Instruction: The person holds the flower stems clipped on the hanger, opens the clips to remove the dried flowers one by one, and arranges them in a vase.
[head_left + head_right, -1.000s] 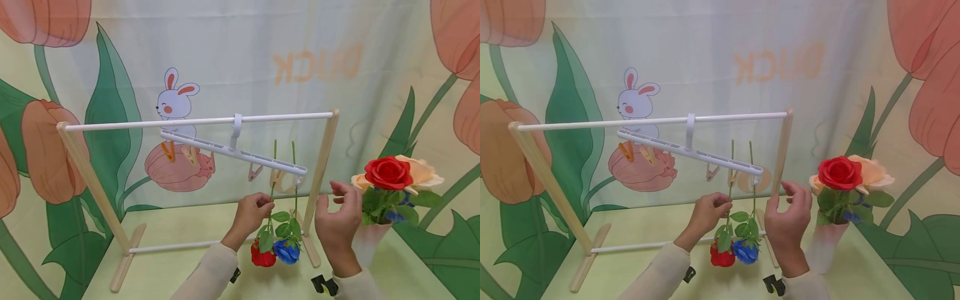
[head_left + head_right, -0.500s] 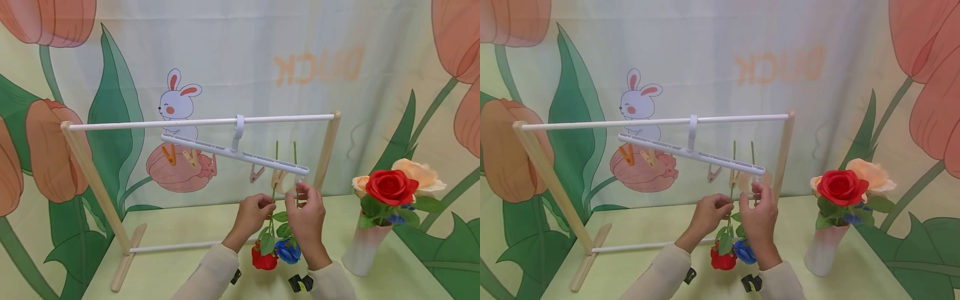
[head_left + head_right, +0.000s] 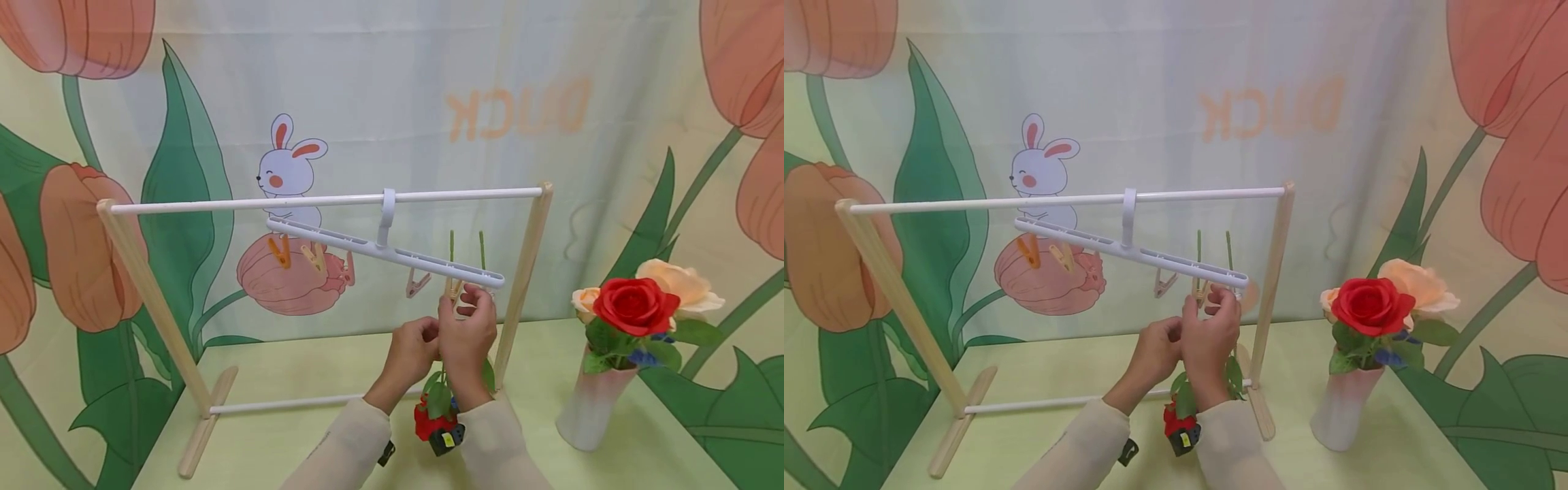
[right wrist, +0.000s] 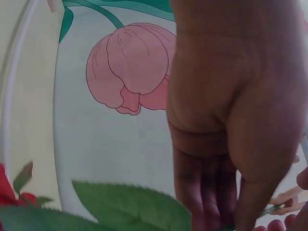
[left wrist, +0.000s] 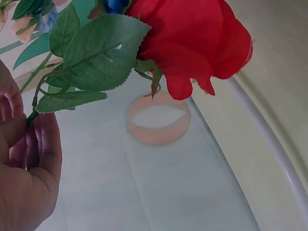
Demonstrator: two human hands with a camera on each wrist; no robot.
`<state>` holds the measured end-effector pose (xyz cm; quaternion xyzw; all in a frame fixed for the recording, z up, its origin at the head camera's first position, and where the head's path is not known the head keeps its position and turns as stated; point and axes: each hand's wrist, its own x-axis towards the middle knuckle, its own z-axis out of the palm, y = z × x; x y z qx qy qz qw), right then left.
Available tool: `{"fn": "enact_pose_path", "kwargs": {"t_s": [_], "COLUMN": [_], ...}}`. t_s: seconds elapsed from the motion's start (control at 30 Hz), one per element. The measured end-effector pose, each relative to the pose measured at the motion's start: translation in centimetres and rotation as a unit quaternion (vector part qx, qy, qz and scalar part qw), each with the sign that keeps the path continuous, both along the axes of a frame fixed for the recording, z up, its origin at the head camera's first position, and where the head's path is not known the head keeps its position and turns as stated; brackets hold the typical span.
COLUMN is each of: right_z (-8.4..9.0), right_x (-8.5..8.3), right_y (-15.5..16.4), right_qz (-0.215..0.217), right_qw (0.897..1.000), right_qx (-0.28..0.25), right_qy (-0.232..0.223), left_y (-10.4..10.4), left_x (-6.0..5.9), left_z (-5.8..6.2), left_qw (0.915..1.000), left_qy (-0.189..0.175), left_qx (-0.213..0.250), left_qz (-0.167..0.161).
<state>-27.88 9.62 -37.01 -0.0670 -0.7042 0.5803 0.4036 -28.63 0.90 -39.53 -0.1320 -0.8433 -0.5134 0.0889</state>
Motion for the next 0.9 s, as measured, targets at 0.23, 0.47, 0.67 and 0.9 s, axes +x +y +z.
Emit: {"fn": "enact_pose_path", "kwargs": {"t_s": [0.23, 0.47, 0.67, 0.9], "right_z": [0.0, 0.3, 0.5, 0.5], "right_x": [-0.8, -1.4, -1.7, -1.8], "right_y": [-1.4, -1.8, -1.8, -1.9], "right_qz": [-0.053, -0.075, -0.089, -0.098], "right_qw": [0.997, 0.995, 0.994, 0.992], "right_qx": [-0.034, -0.045, -0.045, -0.055], "right_qy": [0.033, 0.047, 0.051, 0.051], "left_y": [-0.2, -0.3, -0.3, -0.3], "left_x": [-0.1, 0.0, -0.1, -0.1], "left_z": [0.0, 0.0, -0.1, 0.0], "left_qw": [0.998, 0.9984, 0.9984, 0.9981], "left_qy": [0.045, 0.037, 0.038, 0.04], "left_qx": [-0.042, -0.04, -0.039, -0.043], "left_qz": [0.017, 0.014, 0.015, 0.021]}}
